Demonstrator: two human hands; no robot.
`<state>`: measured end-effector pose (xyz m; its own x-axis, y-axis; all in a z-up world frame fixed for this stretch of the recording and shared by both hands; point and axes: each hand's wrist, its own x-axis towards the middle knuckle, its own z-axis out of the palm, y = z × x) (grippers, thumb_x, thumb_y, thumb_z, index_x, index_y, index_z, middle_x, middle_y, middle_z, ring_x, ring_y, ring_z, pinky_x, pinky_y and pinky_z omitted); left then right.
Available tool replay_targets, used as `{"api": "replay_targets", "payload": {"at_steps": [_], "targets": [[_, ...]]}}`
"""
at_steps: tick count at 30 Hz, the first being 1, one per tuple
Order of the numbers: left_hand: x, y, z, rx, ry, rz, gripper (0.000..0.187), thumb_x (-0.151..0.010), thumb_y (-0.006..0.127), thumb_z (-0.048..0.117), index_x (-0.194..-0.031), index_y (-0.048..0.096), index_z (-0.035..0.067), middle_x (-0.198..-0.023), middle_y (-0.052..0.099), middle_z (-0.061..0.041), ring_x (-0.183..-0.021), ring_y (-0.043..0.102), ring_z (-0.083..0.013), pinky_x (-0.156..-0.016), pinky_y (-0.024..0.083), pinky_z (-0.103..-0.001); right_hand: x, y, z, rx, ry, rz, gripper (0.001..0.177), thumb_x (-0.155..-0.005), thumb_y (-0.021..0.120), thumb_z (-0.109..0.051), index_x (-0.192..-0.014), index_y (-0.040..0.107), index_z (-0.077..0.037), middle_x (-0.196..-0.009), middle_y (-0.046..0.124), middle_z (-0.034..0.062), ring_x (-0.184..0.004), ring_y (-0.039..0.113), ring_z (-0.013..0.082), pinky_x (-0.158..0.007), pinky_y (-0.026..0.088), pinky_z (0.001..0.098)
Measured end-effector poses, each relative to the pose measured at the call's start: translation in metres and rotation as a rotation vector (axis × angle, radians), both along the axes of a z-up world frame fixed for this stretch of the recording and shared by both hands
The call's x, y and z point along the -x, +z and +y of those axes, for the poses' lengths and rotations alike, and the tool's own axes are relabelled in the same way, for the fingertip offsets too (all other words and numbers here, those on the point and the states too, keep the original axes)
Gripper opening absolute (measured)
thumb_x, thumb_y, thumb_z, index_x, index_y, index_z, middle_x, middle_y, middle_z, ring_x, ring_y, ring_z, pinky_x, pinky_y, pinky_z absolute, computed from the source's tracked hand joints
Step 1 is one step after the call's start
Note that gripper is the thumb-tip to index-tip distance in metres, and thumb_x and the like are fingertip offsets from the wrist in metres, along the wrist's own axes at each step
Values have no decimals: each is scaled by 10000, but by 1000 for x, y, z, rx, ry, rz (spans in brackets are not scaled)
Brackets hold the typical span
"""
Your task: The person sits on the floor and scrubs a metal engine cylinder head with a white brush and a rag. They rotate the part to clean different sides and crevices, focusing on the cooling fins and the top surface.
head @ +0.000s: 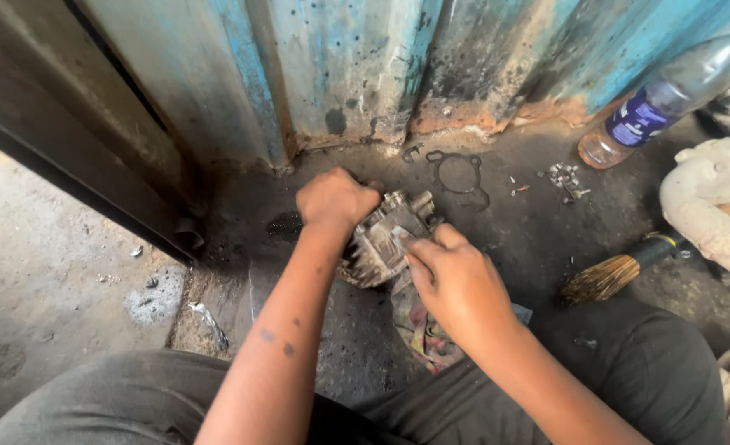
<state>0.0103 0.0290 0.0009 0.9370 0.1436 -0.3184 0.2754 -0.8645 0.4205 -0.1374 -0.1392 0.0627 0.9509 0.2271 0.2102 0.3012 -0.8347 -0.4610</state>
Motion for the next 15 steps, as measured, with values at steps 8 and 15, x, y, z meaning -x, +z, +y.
{"api": "replay_targets", "payload": {"at_steps": [8, 15], "targets": [[4, 8, -2, -42, -13, -22, 673, -805, 667, 646, -1163, 759, 83, -1210, 725, -187, -1157, 692, -323, -963, 548, -423, -3, 1, -1, 19, -4, -14, 219, -893, 678, -167, -1087, 763, -110, -888, 623, 181, -764, 665, 410, -671, 537, 484], [-3, 8, -1, -49, -64, -52, 660, -794, 669, 631, -1144, 760, 79, -1210, 719, -185, -1149, 696, -322, -950, 552, -430, 6, 4, -2, 13, -3, 30, 232, -868, 671, -171, -1073, 766, -116, -896, 637, 173, -746, 685, 403, -680, 545, 483]]}}
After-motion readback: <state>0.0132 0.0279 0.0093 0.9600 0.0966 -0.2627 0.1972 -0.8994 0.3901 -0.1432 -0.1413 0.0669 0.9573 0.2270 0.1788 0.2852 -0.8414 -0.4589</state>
